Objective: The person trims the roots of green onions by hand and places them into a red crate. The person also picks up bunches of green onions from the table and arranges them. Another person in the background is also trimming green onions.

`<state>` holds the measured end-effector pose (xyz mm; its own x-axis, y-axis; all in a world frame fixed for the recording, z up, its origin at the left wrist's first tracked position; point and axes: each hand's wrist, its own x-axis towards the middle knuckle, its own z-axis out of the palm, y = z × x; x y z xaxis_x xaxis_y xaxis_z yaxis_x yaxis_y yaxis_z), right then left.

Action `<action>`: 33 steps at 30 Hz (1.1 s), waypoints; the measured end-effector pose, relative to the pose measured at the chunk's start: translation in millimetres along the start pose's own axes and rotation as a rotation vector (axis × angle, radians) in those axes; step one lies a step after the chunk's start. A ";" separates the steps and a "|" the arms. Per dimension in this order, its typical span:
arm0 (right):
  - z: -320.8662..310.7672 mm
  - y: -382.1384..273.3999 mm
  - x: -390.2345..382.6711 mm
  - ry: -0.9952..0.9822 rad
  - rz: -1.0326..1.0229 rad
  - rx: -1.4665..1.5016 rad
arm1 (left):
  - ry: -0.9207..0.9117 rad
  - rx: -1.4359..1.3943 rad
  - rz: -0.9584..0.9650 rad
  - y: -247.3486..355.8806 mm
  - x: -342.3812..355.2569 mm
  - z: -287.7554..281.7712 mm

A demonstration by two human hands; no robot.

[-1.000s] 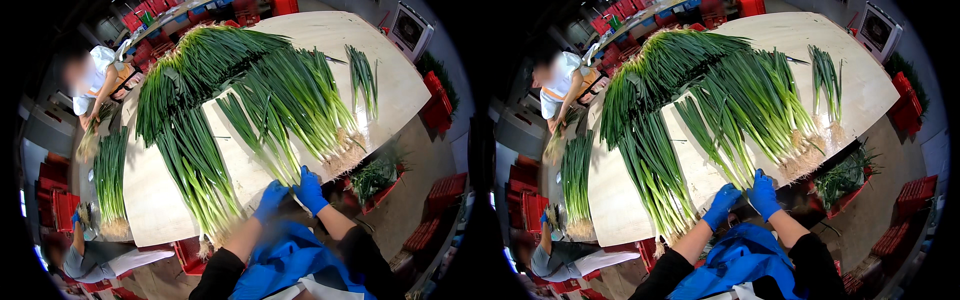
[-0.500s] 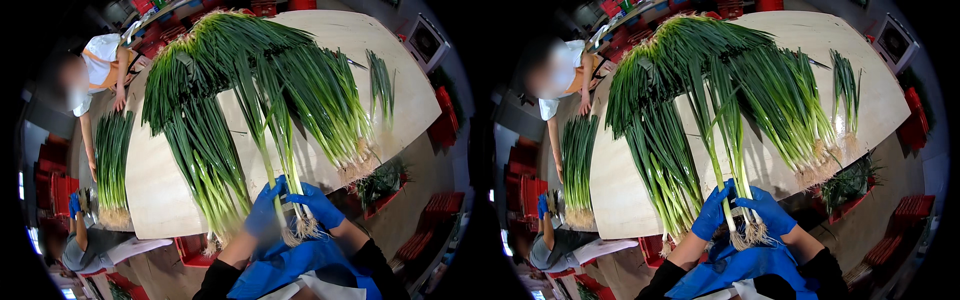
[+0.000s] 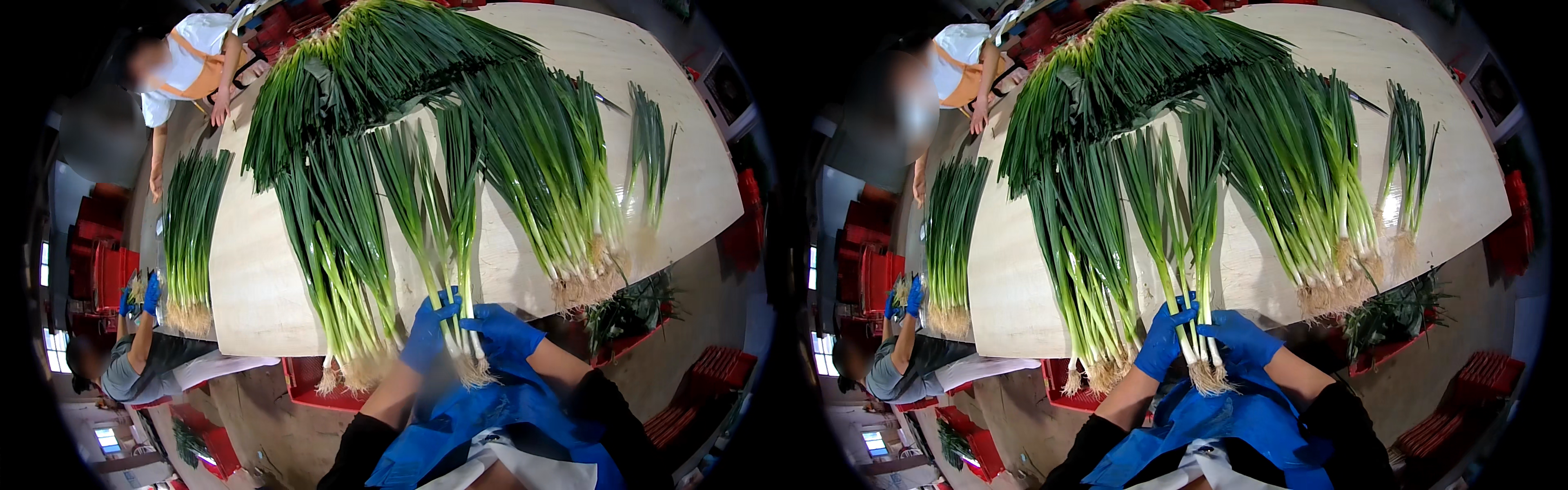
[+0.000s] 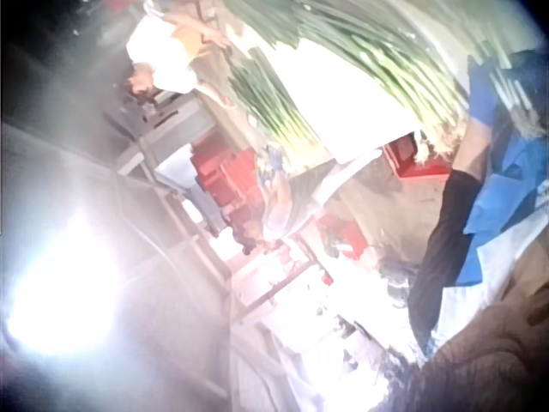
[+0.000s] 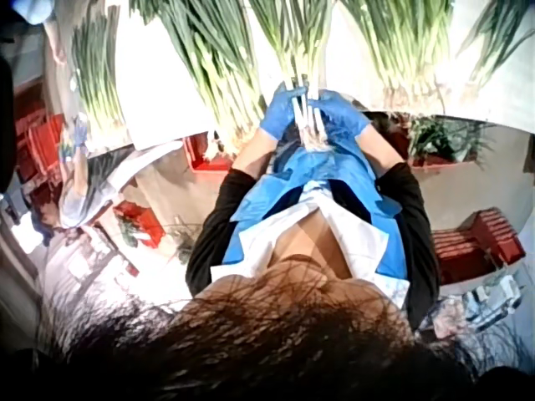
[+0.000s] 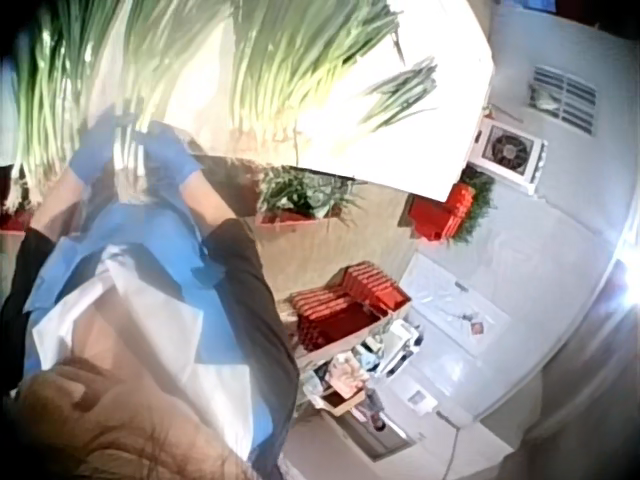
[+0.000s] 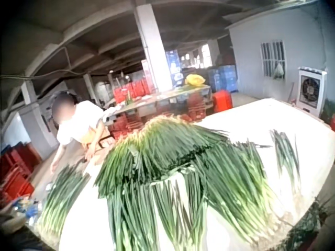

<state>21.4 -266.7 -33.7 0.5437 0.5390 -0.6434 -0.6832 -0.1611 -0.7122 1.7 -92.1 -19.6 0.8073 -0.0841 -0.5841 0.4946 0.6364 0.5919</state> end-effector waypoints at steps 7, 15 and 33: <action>13.2 -88.5 -38.0 -0.273 -0.051 -0.910 | -0.131 -0.097 -0.068 6.2 -15.6 15.4; -34.6 -173.7 79.2 0.546 -0.308 -0.684 | -0.133 -0.044 -0.029 19.7 -37.7 32.2; -271.9 -110.7 -219.7 1.115 -0.417 -0.671 | -0.240 -0.186 -0.109 27.6 -55.5 17.9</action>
<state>110.2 -592.1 110.1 0.9684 -0.2494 -0.0046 -0.1812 -0.6906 -0.7001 -23.8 -83.6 39.1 0.8167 -0.3237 -0.4777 0.5329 0.7408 0.4089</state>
